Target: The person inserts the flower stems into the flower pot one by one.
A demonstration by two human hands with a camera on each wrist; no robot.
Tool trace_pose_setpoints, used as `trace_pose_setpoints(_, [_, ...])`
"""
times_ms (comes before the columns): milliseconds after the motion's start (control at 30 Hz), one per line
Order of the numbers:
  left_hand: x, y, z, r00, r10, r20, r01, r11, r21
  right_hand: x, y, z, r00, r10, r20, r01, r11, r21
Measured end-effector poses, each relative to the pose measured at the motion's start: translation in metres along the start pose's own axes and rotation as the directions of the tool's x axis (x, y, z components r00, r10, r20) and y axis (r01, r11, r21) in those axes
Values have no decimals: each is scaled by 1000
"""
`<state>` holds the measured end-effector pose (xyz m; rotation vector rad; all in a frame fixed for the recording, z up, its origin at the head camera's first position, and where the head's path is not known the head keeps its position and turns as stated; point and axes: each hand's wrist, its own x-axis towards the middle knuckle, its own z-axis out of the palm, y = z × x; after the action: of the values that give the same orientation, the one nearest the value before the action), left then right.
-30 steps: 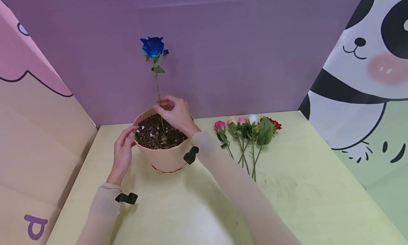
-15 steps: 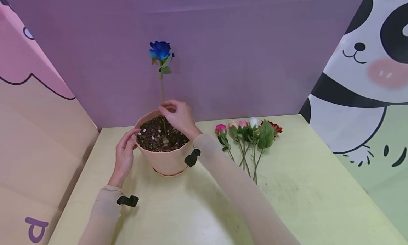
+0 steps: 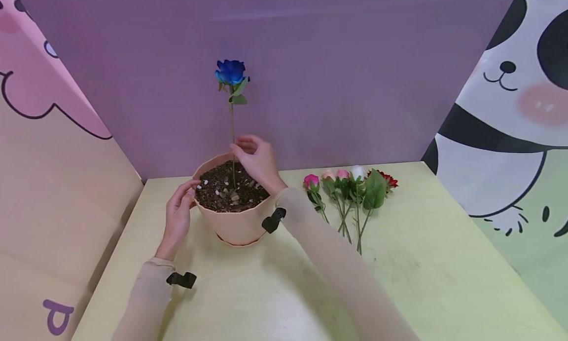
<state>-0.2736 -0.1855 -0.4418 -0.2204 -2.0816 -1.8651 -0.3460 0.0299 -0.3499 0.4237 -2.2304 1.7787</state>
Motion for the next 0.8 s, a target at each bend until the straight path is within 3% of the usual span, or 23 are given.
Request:
trace_pose_setpoints(200, [3, 2, 5, 1000, 10, 17, -10, 1000, -9, -3, -3, -19, 999, -38, -14, 39, 996, 83])
trace_pose_setpoints(467, [5, 3, 4, 1000, -5, 25, 5, 1000, 14, -7, 3, -60, 989, -106, -106, 116, 989, 89])
trace_pose_setpoints(667, [2, 1, 2, 1000, -25, -6, 25, 999, 24, -21, 12, -92, 991, -55, -121, 58, 998, 27])
trace_pose_setpoints(800, [-2, 2, 3, 997, -75, -14, 75, 997, 8, -33, 19, -112, 993, -10, -119, 13, 1000, 27])
